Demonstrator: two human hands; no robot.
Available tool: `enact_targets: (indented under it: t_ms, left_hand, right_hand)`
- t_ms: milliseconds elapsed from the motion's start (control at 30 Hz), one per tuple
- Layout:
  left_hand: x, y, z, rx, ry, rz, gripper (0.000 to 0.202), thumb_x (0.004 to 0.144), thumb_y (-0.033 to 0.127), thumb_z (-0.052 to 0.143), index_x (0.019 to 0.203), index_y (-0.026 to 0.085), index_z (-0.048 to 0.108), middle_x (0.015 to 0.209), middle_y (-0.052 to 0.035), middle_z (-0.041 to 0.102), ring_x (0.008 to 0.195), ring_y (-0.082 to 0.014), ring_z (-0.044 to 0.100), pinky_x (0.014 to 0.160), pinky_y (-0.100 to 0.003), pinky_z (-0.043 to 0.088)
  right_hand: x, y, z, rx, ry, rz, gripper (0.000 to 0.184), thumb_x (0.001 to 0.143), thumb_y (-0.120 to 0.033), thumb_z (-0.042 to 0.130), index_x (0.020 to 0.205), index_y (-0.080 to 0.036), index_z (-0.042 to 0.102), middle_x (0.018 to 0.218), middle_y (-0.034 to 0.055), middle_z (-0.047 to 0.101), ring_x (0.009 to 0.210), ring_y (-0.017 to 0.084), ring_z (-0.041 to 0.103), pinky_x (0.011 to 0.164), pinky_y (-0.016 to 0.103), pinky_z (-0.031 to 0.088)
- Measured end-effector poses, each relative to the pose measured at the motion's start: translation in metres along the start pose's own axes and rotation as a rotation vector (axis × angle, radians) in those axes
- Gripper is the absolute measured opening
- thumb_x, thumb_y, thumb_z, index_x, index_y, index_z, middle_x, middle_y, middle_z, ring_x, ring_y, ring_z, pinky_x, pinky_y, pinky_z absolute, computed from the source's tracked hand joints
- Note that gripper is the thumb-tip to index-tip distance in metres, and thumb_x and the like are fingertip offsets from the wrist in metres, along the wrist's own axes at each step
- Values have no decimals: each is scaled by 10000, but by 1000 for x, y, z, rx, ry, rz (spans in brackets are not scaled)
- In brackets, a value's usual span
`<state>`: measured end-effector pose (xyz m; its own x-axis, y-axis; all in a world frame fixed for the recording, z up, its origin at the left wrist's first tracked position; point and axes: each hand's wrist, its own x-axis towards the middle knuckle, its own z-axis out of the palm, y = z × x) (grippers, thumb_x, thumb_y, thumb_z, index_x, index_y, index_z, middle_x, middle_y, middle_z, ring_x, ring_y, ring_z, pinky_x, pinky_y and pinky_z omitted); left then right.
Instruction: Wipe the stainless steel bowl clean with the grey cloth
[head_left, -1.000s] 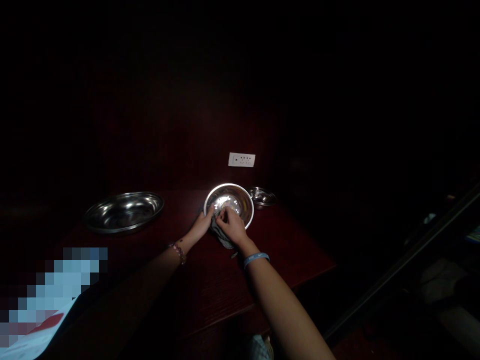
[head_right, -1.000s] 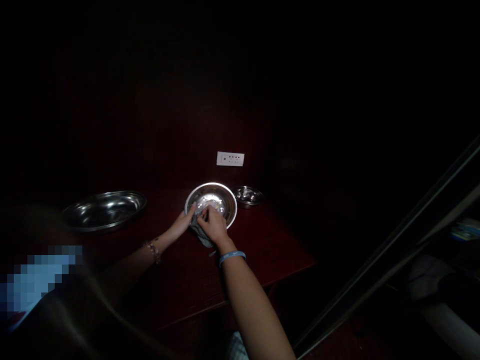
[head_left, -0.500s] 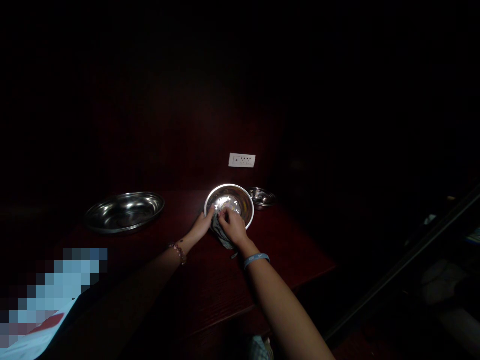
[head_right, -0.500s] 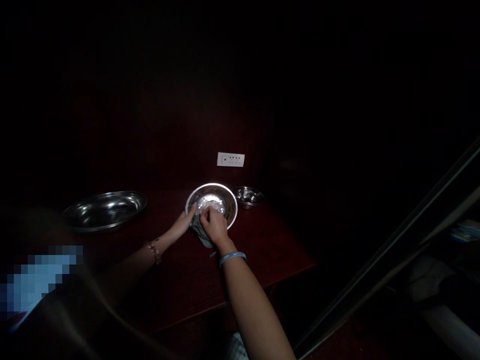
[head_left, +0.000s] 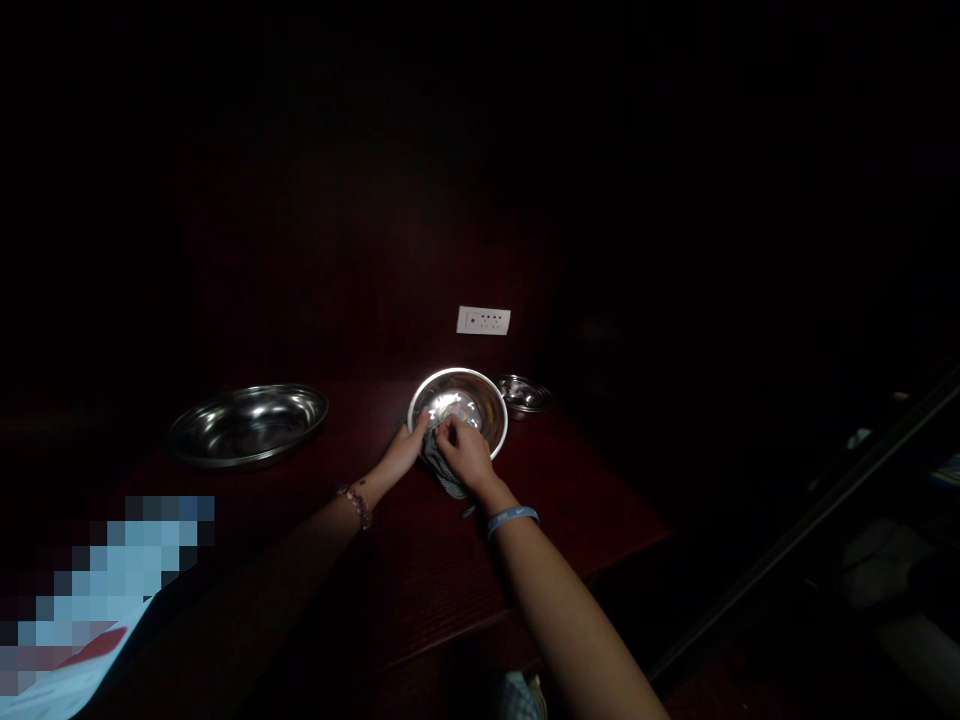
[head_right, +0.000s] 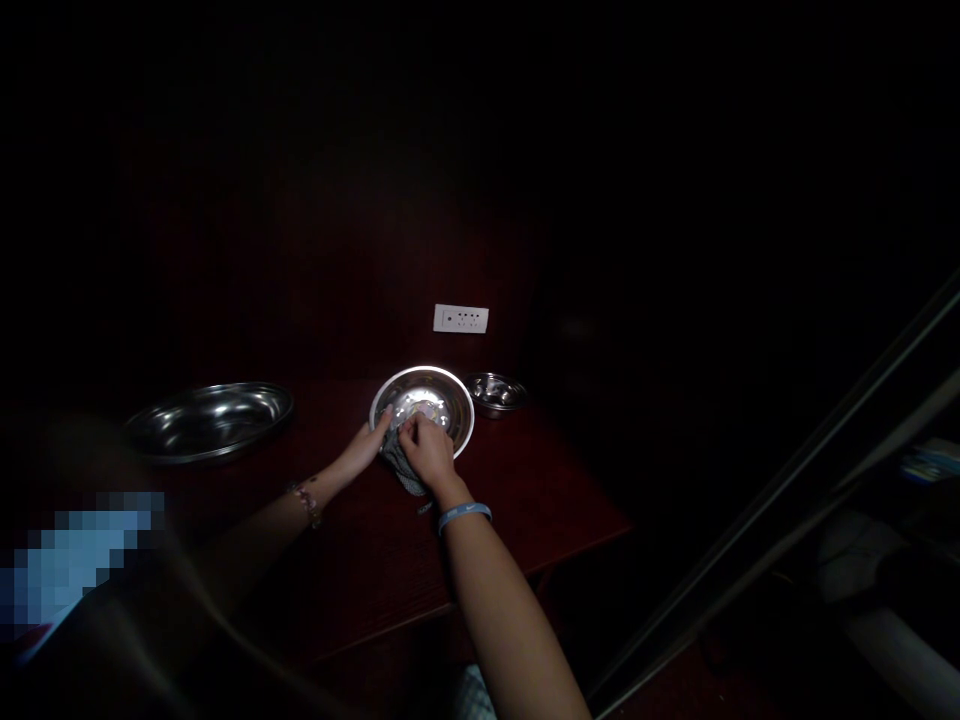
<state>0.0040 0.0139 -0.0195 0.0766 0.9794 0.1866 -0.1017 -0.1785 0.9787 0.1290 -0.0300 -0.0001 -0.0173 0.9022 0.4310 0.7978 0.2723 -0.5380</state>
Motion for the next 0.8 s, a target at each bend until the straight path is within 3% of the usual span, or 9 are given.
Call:
enact_targets:
  t_ms: [467, 800]
  left_hand:
    - [-3, 5, 1, 9, 10, -66, 479, 885, 537, 529, 1026, 108, 690, 1110, -153, 755, 1133, -283, 666, 1019, -356, 479]
    - [0, 1, 1, 7, -1, -43, 532, 868, 579, 521, 1039, 106, 694, 1115, -163, 755, 1149, -303, 661, 1025, -401, 484]
  right_hand:
    - [2, 5, 7, -55, 19, 1, 80, 919, -259, 498, 910, -219, 566, 910, 68, 671, 824, 203, 626, 735, 344, 478]
    - [2, 4, 7, -54, 3, 14, 83, 911, -255, 486, 906, -216, 560, 914, 78, 677, 823, 213, 629, 734, 350, 455]
